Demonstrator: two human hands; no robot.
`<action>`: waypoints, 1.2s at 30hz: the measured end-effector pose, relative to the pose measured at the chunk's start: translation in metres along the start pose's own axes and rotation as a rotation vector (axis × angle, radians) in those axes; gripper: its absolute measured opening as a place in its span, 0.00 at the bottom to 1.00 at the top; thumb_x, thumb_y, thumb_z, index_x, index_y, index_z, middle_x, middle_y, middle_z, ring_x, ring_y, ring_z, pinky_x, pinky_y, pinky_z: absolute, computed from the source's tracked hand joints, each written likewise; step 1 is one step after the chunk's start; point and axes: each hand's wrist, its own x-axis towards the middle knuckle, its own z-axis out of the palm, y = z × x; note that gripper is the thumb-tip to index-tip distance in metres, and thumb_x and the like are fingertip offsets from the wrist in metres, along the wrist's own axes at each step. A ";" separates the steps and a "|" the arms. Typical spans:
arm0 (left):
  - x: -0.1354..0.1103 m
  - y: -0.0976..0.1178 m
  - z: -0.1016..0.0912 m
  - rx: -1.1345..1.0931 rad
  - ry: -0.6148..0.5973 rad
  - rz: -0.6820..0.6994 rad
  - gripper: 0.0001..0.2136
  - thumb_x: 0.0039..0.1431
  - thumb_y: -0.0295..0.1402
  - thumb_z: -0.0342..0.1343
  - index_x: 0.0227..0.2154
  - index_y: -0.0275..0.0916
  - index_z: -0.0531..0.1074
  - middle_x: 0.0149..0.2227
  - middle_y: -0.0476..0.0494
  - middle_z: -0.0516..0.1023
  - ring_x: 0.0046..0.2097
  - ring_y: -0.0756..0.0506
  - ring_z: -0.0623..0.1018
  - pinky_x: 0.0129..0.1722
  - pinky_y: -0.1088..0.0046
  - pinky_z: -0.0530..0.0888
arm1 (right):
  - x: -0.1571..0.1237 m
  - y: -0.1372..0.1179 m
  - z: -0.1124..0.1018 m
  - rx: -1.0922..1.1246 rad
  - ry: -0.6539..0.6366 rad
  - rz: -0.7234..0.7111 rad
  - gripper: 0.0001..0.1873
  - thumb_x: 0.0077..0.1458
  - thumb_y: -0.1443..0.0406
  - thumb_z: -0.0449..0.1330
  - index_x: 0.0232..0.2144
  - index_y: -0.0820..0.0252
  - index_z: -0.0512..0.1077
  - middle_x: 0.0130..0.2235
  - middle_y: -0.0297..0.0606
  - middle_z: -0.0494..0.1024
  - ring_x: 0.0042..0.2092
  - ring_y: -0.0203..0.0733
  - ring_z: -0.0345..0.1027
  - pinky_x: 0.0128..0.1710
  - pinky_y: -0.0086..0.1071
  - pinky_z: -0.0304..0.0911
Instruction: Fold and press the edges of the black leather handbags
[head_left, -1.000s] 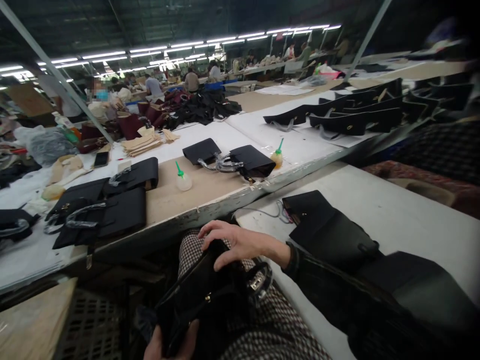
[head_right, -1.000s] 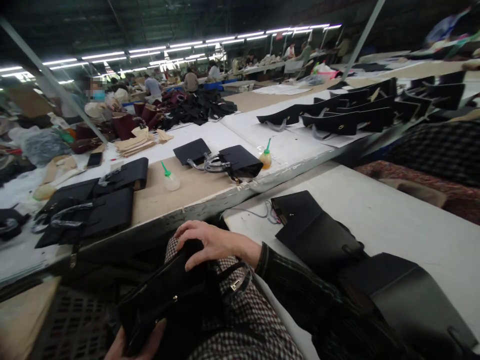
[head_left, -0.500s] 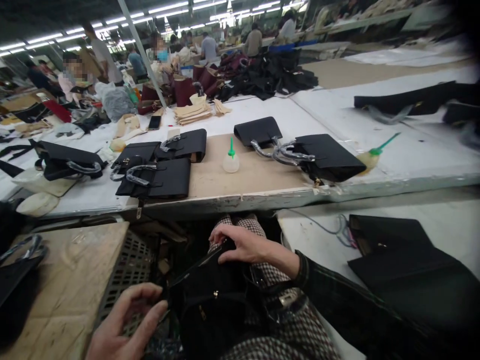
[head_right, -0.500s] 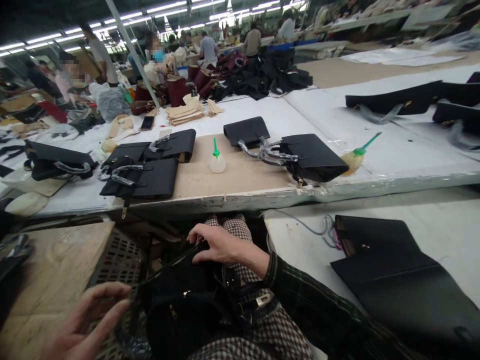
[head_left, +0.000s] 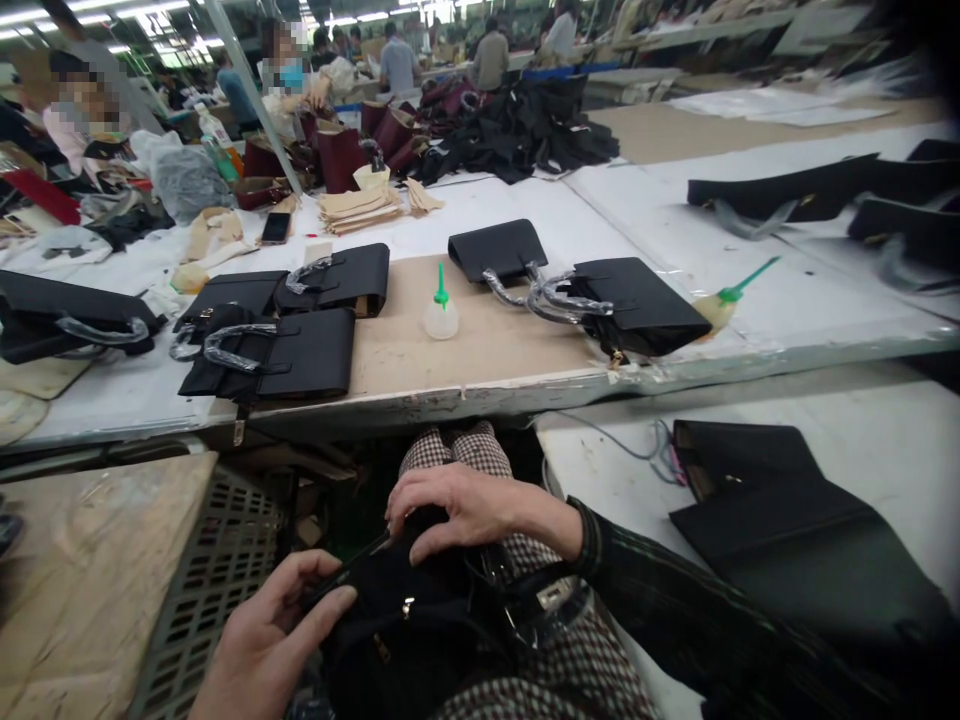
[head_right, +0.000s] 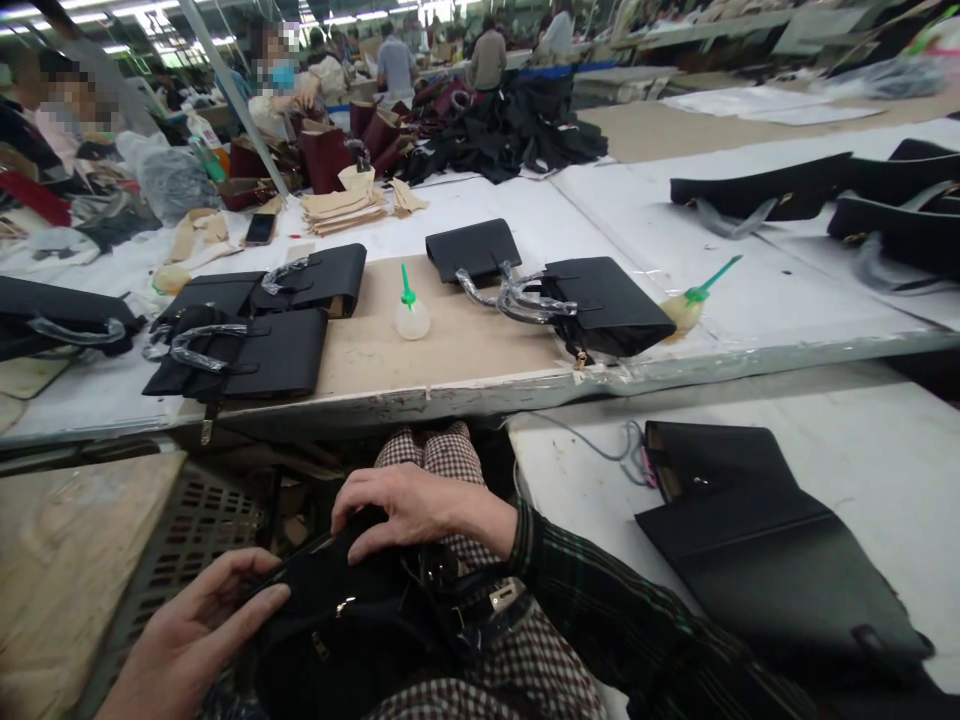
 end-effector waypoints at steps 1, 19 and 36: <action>0.000 0.000 -0.001 0.005 -0.009 -0.003 0.17 0.49 0.46 0.65 0.37 0.41 0.75 0.35 0.48 0.80 0.40 0.44 0.78 0.36 0.79 0.75 | 0.004 -0.001 0.001 0.002 -0.033 -0.008 0.14 0.54 0.59 0.66 0.42 0.58 0.73 0.47 0.38 0.75 0.46 0.39 0.71 0.49 0.31 0.64; 0.012 -0.003 0.003 -0.117 -0.049 -0.101 0.16 0.46 0.46 0.67 0.30 0.38 0.75 0.25 0.53 0.70 0.25 0.53 0.65 0.22 0.81 0.61 | -0.030 0.006 -0.005 -0.034 0.216 0.158 0.11 0.52 0.60 0.68 0.25 0.62 0.75 0.37 0.38 0.79 0.42 0.39 0.72 0.46 0.33 0.64; 0.007 0.023 0.018 -0.068 0.079 -0.044 0.22 0.38 0.52 0.68 0.29 0.38 0.78 0.28 0.46 0.79 0.32 0.44 0.78 0.30 0.77 0.77 | -0.048 -0.010 -0.007 -0.011 0.221 0.160 0.08 0.57 0.61 0.64 0.30 0.61 0.73 0.46 0.40 0.76 0.49 0.39 0.69 0.54 0.37 0.62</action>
